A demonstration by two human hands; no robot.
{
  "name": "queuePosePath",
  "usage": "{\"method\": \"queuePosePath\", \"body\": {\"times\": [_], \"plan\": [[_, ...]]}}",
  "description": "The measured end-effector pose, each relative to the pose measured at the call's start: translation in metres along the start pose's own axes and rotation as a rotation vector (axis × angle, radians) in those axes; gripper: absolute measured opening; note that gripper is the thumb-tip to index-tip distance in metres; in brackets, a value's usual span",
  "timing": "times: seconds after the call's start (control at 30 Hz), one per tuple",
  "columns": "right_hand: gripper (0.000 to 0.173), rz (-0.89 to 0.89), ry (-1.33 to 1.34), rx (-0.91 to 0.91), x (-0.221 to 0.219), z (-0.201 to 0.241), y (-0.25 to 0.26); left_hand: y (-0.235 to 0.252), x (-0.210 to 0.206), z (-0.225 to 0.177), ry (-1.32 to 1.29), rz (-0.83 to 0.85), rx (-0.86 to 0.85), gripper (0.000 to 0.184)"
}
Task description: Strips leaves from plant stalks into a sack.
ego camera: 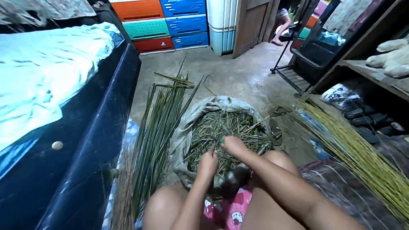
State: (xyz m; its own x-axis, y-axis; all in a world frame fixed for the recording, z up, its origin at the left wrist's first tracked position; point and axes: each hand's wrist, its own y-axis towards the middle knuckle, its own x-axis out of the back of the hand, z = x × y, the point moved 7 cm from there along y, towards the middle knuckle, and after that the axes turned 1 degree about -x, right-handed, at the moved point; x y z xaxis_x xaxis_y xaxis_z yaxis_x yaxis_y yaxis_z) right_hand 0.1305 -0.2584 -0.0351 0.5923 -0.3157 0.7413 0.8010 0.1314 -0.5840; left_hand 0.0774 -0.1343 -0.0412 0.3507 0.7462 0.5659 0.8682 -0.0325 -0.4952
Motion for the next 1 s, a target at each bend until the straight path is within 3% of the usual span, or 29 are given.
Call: {"method": "queuePosePath", "body": {"times": [0.13,0.3,0.5,0.7,0.8,1.0], "plan": [[0.037,0.105,-0.008,0.089,-0.024,0.023,-0.030,0.002,0.011,0.003,0.005,-0.030,0.052,0.042],[0.035,-0.059,-0.116,-0.021,-0.007,0.015,-0.011,0.001,0.007,-0.006,0.050,-0.015,0.009,0.045],[0.035,-0.158,-0.061,-0.172,0.018,-0.010,0.019,-0.003,0.001,-0.012,0.061,0.018,-0.026,0.047],[0.038,0.046,0.031,0.029,-0.012,0.019,-0.017,-0.001,0.011,-0.005,0.068,-0.022,-0.005,0.042],[0.037,0.066,-0.008,0.067,-0.018,0.028,-0.028,-0.001,0.014,-0.004,0.101,-0.043,0.031,0.039],[0.035,-0.077,-0.094,-0.102,0.001,0.004,0.004,-0.004,0.003,-0.016,0.199,0.003,0.004,0.047]]}}
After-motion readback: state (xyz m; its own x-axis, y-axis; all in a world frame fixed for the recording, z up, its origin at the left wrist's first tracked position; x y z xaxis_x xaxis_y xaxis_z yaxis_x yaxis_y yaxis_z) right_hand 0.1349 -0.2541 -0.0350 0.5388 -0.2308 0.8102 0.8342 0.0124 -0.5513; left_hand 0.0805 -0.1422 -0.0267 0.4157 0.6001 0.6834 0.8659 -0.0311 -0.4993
